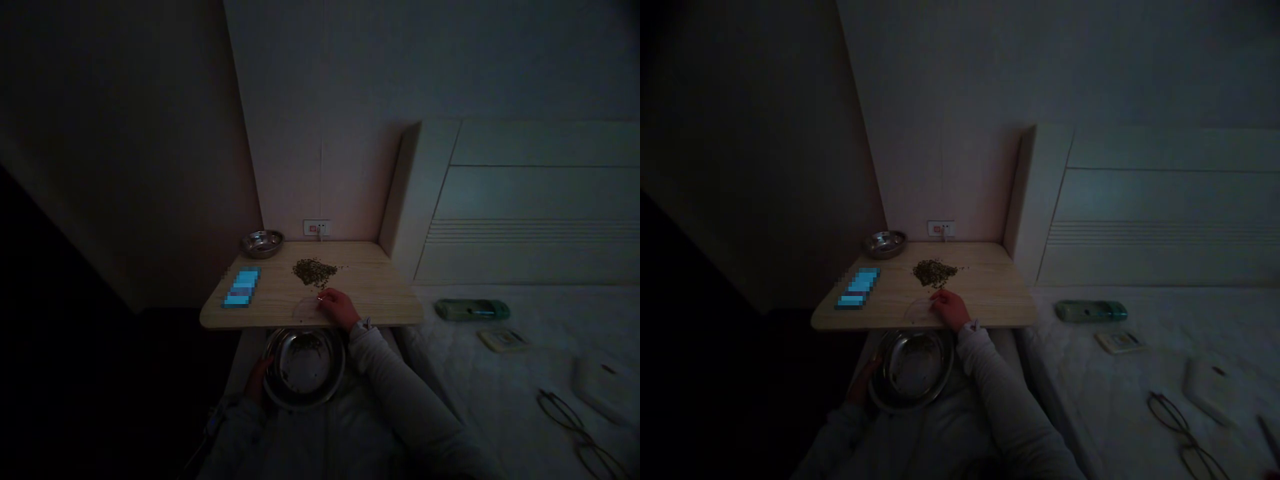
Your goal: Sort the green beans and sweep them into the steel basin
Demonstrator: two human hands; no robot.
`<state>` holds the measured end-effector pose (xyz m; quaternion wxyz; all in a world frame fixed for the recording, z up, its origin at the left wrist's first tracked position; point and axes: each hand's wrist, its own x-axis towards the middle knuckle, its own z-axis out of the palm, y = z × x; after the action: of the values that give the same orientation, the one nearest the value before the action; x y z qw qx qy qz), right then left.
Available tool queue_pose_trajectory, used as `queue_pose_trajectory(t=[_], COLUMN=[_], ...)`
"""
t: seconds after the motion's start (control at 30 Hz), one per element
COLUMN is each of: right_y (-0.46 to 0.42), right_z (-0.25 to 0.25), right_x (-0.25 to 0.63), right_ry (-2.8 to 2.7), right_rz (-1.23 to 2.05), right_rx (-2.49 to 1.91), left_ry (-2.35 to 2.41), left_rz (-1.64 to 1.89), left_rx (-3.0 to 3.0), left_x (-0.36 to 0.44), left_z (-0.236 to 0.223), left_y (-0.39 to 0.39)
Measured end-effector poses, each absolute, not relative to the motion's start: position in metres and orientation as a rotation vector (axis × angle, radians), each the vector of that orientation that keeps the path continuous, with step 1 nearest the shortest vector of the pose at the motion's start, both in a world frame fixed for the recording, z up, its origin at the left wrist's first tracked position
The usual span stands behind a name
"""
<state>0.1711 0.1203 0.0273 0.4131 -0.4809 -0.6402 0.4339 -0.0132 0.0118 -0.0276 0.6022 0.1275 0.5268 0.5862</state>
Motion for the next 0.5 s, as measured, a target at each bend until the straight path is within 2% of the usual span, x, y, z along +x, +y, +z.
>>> queue_pose_trajectory(t=[0.5], right_y=[0.1211], right_z=[0.0269], right_x=[0.1728], right_ry=[-1.689], right_rz=[1.034], right_rx=[-1.192], left_ry=[1.278], left_rz=[1.368], left_rx=[0.32], left_x=[-0.0159], left_z=[-0.0342], left_y=[0.014])
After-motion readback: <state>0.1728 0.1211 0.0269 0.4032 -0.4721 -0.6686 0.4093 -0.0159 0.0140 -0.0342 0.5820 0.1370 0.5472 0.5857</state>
